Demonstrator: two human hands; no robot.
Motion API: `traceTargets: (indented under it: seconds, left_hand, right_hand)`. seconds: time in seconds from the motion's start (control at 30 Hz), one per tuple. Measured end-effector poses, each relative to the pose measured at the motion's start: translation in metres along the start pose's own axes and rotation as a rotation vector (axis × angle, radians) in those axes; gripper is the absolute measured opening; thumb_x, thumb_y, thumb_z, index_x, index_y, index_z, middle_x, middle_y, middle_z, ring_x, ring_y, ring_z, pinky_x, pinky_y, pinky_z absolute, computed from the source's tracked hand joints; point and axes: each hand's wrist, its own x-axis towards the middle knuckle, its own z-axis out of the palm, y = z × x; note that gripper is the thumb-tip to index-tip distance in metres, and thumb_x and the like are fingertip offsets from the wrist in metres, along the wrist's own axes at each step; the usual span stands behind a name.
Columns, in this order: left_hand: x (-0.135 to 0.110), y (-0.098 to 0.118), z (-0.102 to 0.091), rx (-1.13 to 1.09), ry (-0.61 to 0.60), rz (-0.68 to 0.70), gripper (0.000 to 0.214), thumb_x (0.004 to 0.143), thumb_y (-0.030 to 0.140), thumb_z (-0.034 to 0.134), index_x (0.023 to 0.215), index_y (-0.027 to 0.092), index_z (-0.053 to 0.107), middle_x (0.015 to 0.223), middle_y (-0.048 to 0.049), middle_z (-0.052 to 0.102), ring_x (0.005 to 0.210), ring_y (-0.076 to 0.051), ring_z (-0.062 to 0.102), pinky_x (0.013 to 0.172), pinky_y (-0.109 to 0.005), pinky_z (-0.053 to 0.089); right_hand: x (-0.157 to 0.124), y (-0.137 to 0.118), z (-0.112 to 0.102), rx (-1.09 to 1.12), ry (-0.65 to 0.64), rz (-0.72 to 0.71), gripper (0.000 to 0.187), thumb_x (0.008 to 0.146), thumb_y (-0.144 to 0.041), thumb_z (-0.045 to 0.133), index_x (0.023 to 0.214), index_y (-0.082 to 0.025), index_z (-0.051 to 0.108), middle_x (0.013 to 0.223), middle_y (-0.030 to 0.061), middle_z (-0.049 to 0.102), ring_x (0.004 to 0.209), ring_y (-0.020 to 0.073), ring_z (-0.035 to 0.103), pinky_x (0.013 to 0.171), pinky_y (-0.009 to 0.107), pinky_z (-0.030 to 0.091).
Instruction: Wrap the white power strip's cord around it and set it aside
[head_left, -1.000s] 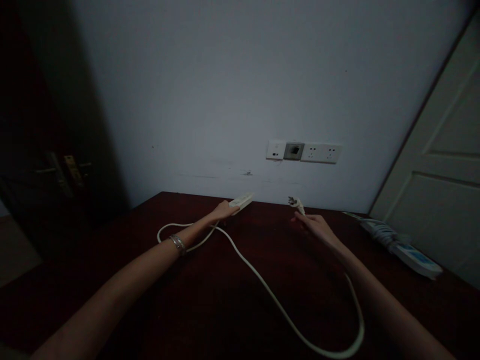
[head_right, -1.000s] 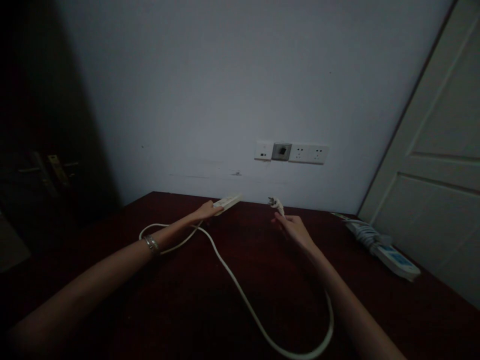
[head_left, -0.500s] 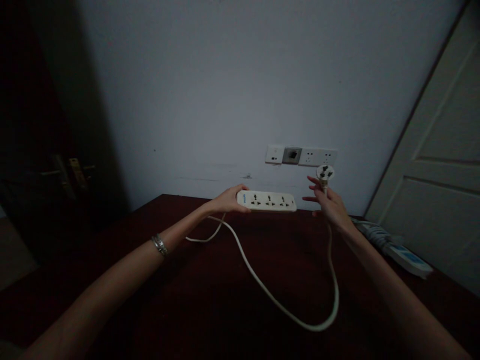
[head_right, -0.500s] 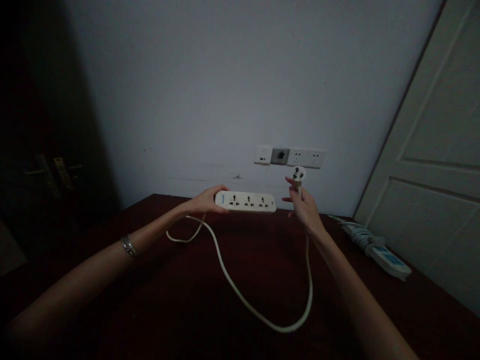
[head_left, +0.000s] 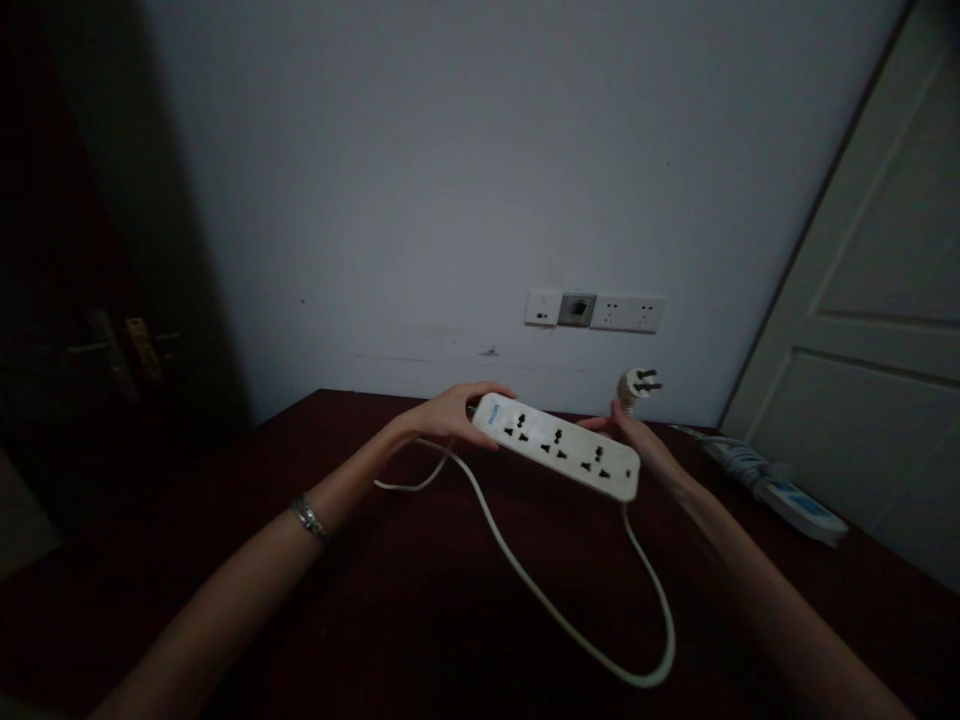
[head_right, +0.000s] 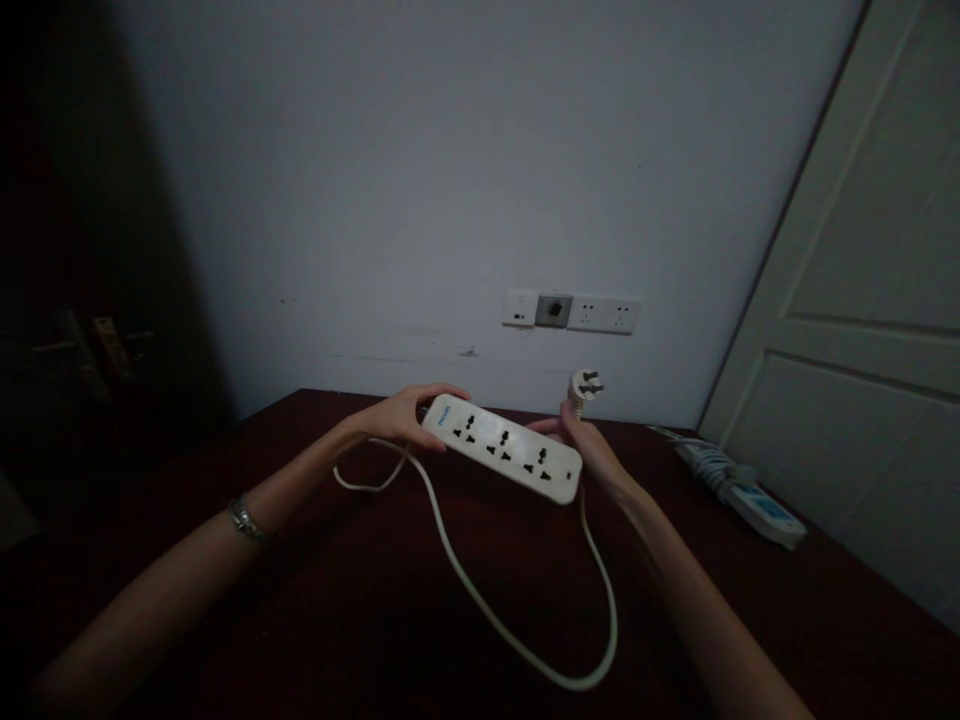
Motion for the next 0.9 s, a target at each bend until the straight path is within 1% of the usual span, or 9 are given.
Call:
traceTargets:
  seconds: [0.07, 0.17, 0.3, 0.37, 0.53, 0.6, 0.67, 0.8, 0.9]
  left_hand:
    - [0.000, -0.004, 0.001, -0.050, 0.038, -0.033, 0.083, 0.052, 0.025, 0.076, 0.128, 0.018, 0.042, 0.108, -0.0089, 0.057, 0.099, -0.022, 0.053, 0.085, -0.037, 0.042]
    - [0.003, -0.013, 0.002, -0.187, 0.063, -0.073, 0.099, 0.053, 0.023, 0.076, 0.138, 0.016, 0.025, 0.108, -0.0116, 0.057, 0.098, -0.021, 0.054, 0.085, -0.036, 0.043]
    - [0.011, -0.027, 0.003, -0.290, 0.184, -0.082, 0.100, 0.053, 0.024, 0.076, 0.138, 0.014, 0.025, 0.111, -0.0135, 0.057, 0.094, -0.020, 0.055, 0.078, -0.031, 0.045]
    - [0.011, -0.033, 0.003, -0.288, 0.196, -0.099, 0.093, 0.055, 0.026, 0.074, 0.136, 0.015, 0.030, 0.110, -0.0121, 0.058, 0.090, -0.018, 0.056, 0.072, -0.027, 0.046]
    - [0.001, -0.044, 0.011, -0.069, -0.083, -0.222, 0.048, 0.067, 0.033, 0.065, 0.110, 0.011, 0.059, 0.084, -0.0084, 0.066, 0.071, -0.015, 0.059, 0.063, -0.025, 0.043]
    - [-0.002, -0.046, 0.014, 0.065, -0.100, -0.254, 0.031, 0.070, 0.032, 0.061, 0.092, 0.011, 0.066, 0.075, -0.0067, 0.066, 0.067, -0.014, 0.058, 0.062, -0.025, 0.042]
    - [-0.004, -0.046, 0.014, 0.161, -0.076, -0.256, 0.025, 0.069, 0.025, 0.058, 0.089, 0.012, 0.066, 0.072, -0.0047, 0.065, 0.065, -0.014, 0.057, 0.061, -0.024, 0.042]
    - [-0.006, -0.043, 0.008, 0.284, -0.164, -0.211, 0.049, 0.059, 0.016, 0.062, 0.107, 0.014, 0.057, 0.087, -0.0058, 0.065, 0.072, -0.016, 0.059, 0.063, -0.024, 0.043]
    - [-0.012, -0.046, 0.004, 0.386, -0.234, -0.267, 0.082, 0.049, 0.023, 0.071, 0.126, 0.011, 0.044, 0.116, -0.0158, 0.056, 0.100, -0.027, 0.055, 0.076, -0.029, 0.044]
  right_hand:
    - [-0.006, 0.001, 0.002, 0.037, 0.011, 0.050, 0.059, 0.079, -0.063, 0.036, 0.083, -0.012, 0.066, 0.071, 0.0112, 0.068, 0.057, 0.0174, 0.062, 0.052, 0.025, 0.046]
    - [-0.014, 0.005, 0.002, 0.035, -0.029, 0.046, 0.047, 0.068, -0.057, 0.057, 0.079, -0.012, 0.065, 0.064, 0.0083, 0.065, 0.054, 0.0153, 0.059, 0.049, 0.023, 0.044]
    - [-0.024, 0.008, 0.004, 0.011, -0.067, -0.005, 0.045, 0.053, -0.040, 0.074, 0.086, -0.011, 0.064, 0.074, 0.0092, 0.067, 0.058, 0.0157, 0.059, 0.047, 0.022, 0.042]
    - [-0.027, 0.006, 0.007, 0.059, -0.055, -0.003, 0.041, 0.053, -0.036, 0.073, 0.085, -0.011, 0.064, 0.077, 0.0110, 0.068, 0.060, 0.0171, 0.060, 0.049, 0.023, 0.044]
    - [-0.028, -0.006, 0.006, 0.295, 0.169, -0.030, 0.020, 0.061, -0.030, 0.061, 0.074, -0.015, 0.062, 0.075, 0.0110, 0.068, 0.064, 0.0222, 0.063, 0.050, 0.031, 0.050]
    - [-0.028, -0.011, 0.001, 0.363, 0.274, -0.045, 0.014, 0.064, -0.028, 0.058, 0.071, -0.017, 0.060, 0.072, 0.0098, 0.067, 0.061, 0.0217, 0.062, 0.046, 0.031, 0.050]
    - [-0.027, -0.014, -0.006, 0.397, 0.335, -0.053, 0.009, 0.066, -0.026, 0.056, 0.071, -0.018, 0.059, 0.070, 0.0083, 0.066, 0.057, 0.0193, 0.060, 0.041, 0.028, 0.048]
    - [-0.025, -0.014, -0.019, 0.373, 0.362, -0.094, 0.011, 0.071, -0.027, 0.054, 0.077, -0.018, 0.058, 0.071, 0.0080, 0.063, 0.049, 0.0151, 0.054, 0.029, 0.022, 0.032]
    - [-0.026, -0.014, -0.028, 0.357, 0.360, -0.116, 0.016, 0.073, -0.031, 0.052, 0.080, -0.018, 0.058, 0.075, 0.0089, 0.062, 0.048, 0.0134, 0.051, 0.029, 0.021, 0.025]
